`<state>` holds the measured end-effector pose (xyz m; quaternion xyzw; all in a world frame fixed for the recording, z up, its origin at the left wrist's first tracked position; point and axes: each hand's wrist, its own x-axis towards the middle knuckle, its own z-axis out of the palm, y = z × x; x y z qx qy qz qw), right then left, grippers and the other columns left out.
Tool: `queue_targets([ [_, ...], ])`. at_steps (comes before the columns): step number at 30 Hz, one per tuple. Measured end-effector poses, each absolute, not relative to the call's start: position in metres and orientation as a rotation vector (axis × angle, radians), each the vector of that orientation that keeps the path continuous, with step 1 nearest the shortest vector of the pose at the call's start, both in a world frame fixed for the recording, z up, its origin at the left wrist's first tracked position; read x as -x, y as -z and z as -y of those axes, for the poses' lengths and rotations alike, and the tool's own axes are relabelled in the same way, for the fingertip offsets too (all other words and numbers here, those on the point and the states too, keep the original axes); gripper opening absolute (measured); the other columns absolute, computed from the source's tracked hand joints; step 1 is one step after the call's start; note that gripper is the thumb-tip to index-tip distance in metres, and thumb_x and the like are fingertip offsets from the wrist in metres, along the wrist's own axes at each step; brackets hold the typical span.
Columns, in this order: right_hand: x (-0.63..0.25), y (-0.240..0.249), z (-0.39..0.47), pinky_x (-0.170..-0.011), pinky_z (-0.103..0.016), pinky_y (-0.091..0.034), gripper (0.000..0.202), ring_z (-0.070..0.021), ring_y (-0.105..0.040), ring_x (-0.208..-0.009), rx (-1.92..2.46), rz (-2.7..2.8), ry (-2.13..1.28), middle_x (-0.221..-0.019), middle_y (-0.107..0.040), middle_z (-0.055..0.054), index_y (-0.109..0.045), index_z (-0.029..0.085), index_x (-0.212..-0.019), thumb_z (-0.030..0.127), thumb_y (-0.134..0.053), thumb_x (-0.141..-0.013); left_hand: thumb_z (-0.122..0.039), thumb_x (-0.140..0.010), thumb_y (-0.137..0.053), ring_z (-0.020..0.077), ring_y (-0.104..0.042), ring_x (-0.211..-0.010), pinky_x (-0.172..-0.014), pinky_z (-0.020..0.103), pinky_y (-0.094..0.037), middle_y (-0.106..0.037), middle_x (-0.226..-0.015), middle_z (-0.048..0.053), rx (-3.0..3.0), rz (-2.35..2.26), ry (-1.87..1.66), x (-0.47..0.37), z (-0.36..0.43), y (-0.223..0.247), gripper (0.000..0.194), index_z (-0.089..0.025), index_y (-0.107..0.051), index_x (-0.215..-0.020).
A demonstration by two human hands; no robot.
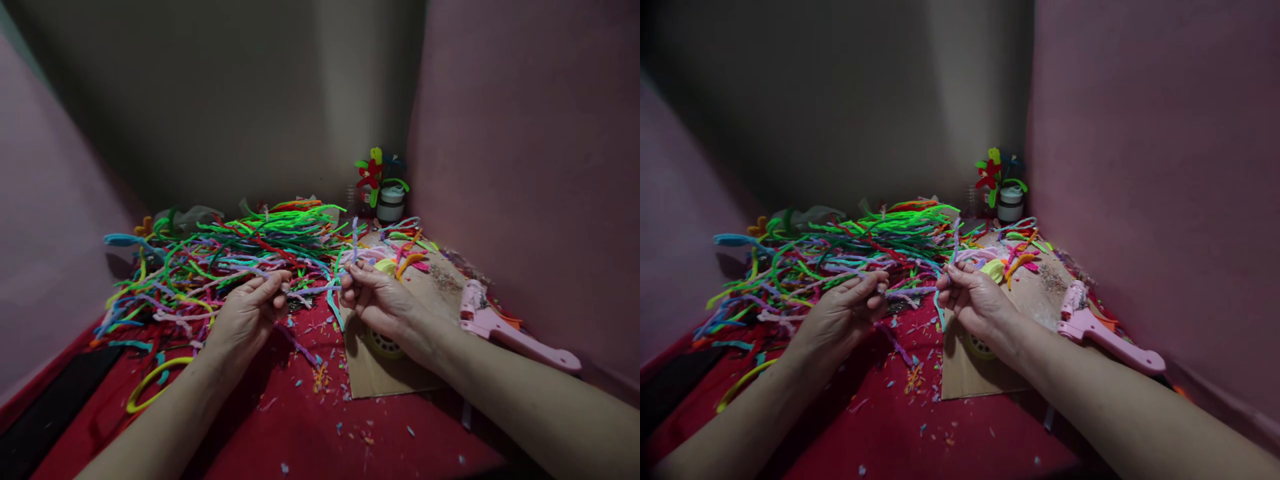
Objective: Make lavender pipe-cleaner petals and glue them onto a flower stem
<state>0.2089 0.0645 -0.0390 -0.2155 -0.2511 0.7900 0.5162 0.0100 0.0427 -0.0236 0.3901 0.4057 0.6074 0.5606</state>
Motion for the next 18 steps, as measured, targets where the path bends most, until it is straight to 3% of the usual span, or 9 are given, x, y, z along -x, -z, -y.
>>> queue_targets([
  [8, -0.207, 0.043, -0.062, -0.051, -0.023, -0.04, 0.014, -0.0097, -0.054, -0.05, 0.546, 0.704, -1.935, -0.061, -0.062, -0.001, -0.052, 0.017, -0.074, 0.017, -0.066, -0.073, -0.019, -0.067, -0.073, 0.0014, -0.047, -0.043, -0.04, 0.01, -0.039, -0.059, -0.062, 0.0, -0.883, -0.957, -1.449, -0.008, -0.04, 0.015, 0.015, -0.009, -0.069, -0.078],
  [13, -0.206, 0.034, -0.055, -0.068, -0.024, -0.047, 0.032, -0.0093, -0.061, -0.066, 0.381, 0.779, -1.917, -0.086, -0.066, 0.0, -0.059, 0.018, -0.091, 0.007, -0.071, -0.063, -0.014, -0.059, -0.077, 0.0044, -0.052, -0.046, -0.038, 0.011, -0.04, -0.064, -0.064, 0.002, -0.796, -0.918, -1.494, -0.012, -0.039, 0.012, 0.016, -0.011, -0.069, -0.073],
  [15, -0.204, 0.032, -0.05, -0.068, -0.026, -0.048, 0.034, -0.0105, -0.062, -0.068, 0.378, 0.877, -1.93, -0.091, -0.065, -0.002, -0.061, 0.017, -0.095, 0.011, -0.072, -0.064, -0.013, -0.059, -0.077, 0.0065, -0.056, -0.049, -0.039, 0.012, -0.041, -0.065, -0.066, 0.003, -0.808, -0.917, -1.478, -0.016, -0.036, 0.013, 0.015, -0.011, -0.07, -0.071],
  [18, -0.201, 0.032, -0.044, -0.062, -0.025, -0.048, 0.029, -0.0101, -0.061, -0.063, 0.443, 0.983, -1.943, -0.084, -0.066, -0.003, -0.063, 0.016, -0.094, 0.019, -0.072, -0.067, -0.015, -0.062, -0.075, 0.0088, -0.059, -0.053, -0.046, 0.015, -0.045, -0.066, -0.066, 0.003, -0.923, -0.96, -1.401, -0.026, -0.027, 0.018, 0.01, -0.012, -0.069, -0.07],
])
